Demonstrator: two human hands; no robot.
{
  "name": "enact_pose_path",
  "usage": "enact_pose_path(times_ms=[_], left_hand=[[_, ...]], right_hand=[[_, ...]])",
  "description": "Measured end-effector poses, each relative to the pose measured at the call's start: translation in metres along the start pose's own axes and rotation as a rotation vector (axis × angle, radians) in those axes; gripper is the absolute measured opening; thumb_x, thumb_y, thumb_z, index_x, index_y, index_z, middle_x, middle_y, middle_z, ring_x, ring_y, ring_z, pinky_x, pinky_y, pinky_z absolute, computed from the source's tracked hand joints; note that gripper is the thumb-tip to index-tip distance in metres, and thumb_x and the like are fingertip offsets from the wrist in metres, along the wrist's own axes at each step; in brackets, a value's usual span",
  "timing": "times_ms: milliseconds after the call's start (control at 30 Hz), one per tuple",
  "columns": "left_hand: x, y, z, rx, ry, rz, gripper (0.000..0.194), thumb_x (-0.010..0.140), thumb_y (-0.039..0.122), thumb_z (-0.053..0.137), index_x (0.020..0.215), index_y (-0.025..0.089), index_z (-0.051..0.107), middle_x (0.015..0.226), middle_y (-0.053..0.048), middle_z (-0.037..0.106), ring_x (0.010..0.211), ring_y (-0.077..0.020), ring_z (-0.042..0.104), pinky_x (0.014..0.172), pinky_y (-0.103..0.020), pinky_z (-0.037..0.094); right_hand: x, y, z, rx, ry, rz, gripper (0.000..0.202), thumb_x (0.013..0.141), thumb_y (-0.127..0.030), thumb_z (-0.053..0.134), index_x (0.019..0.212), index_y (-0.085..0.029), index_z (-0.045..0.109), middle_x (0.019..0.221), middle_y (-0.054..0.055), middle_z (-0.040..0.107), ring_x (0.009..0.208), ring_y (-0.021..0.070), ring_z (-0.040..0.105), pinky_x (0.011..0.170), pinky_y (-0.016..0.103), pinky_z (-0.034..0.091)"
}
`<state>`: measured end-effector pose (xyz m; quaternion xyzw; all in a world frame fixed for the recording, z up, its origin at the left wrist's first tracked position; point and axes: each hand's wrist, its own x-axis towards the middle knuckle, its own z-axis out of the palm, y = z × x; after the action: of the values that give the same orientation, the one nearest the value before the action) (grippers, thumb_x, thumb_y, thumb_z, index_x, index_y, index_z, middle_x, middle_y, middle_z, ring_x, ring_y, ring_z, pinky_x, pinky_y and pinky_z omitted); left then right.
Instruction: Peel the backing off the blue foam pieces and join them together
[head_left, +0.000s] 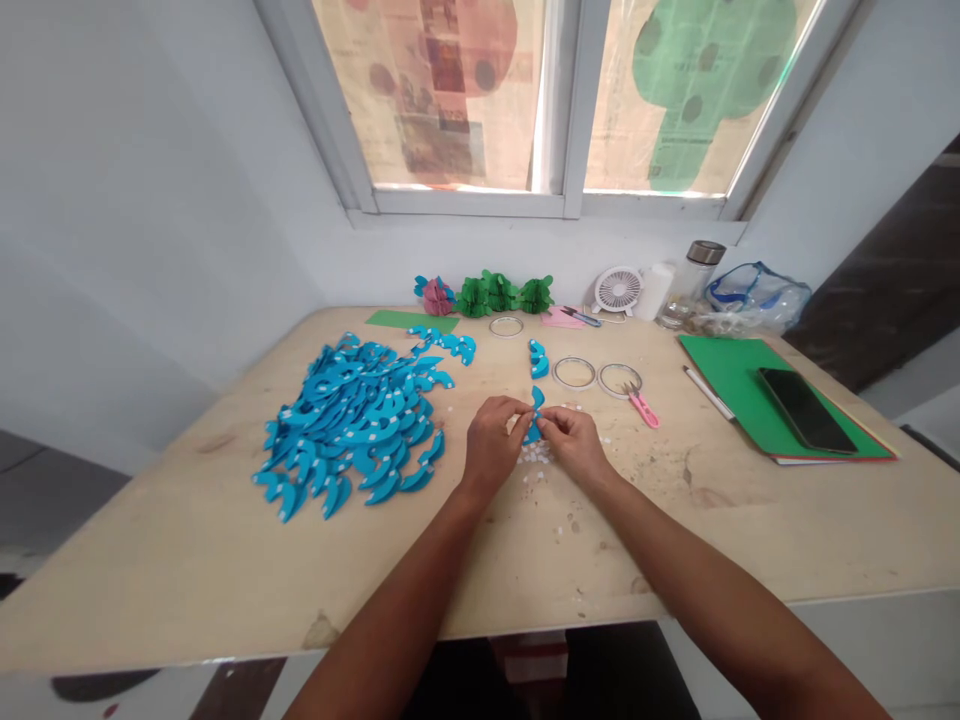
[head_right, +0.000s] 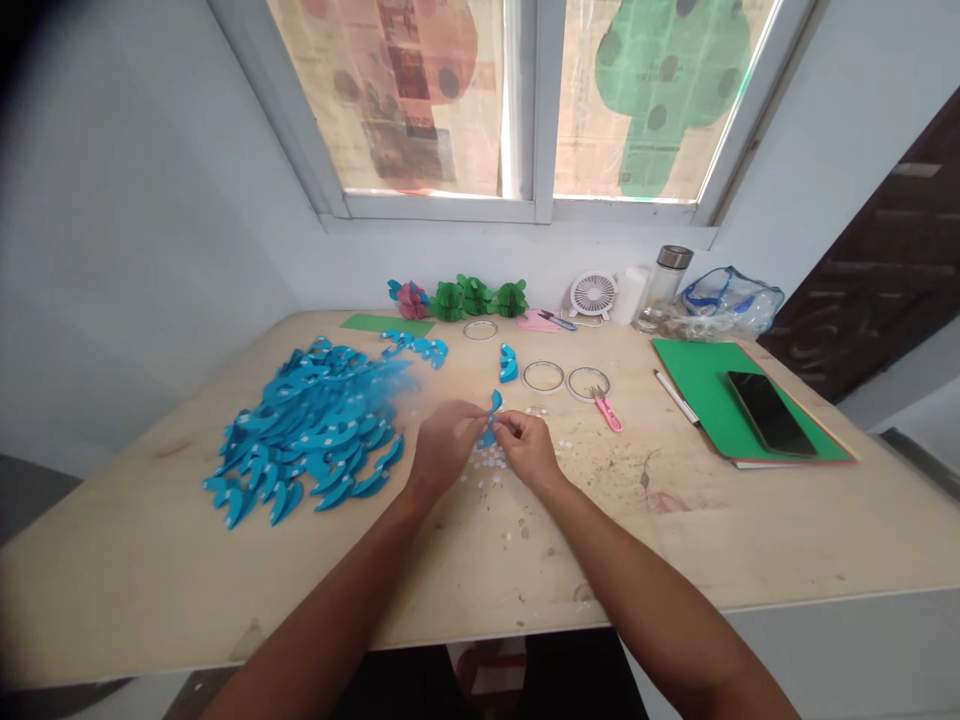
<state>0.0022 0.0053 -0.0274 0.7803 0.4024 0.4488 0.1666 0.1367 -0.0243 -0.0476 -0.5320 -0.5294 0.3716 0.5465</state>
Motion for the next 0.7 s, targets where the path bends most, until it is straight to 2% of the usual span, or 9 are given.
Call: enact_pose_path(times_ms=[700], left_hand=[[0.0026, 0.0019, -0.0034, 0.11, -0.111, 0.088, 0.015, 0.081, 0.021, 0.049, 0.077, 0.018, 0.064, 0.079, -0.005, 0.066, 0.079, -0.0192, 0.059, 0.075, -0.033, 0.044]], right_hand=[[-0.0028, -0.0041, -0.0014, -0.137, 0.005, -0.053, 0.023, 0.074, -0.029, 0.052, 0.08, -0.015, 0.069, 0.067, 0.002, 0.064, 0.059, 0.0141, 0.053, 0.055, 0.024, 0.04]])
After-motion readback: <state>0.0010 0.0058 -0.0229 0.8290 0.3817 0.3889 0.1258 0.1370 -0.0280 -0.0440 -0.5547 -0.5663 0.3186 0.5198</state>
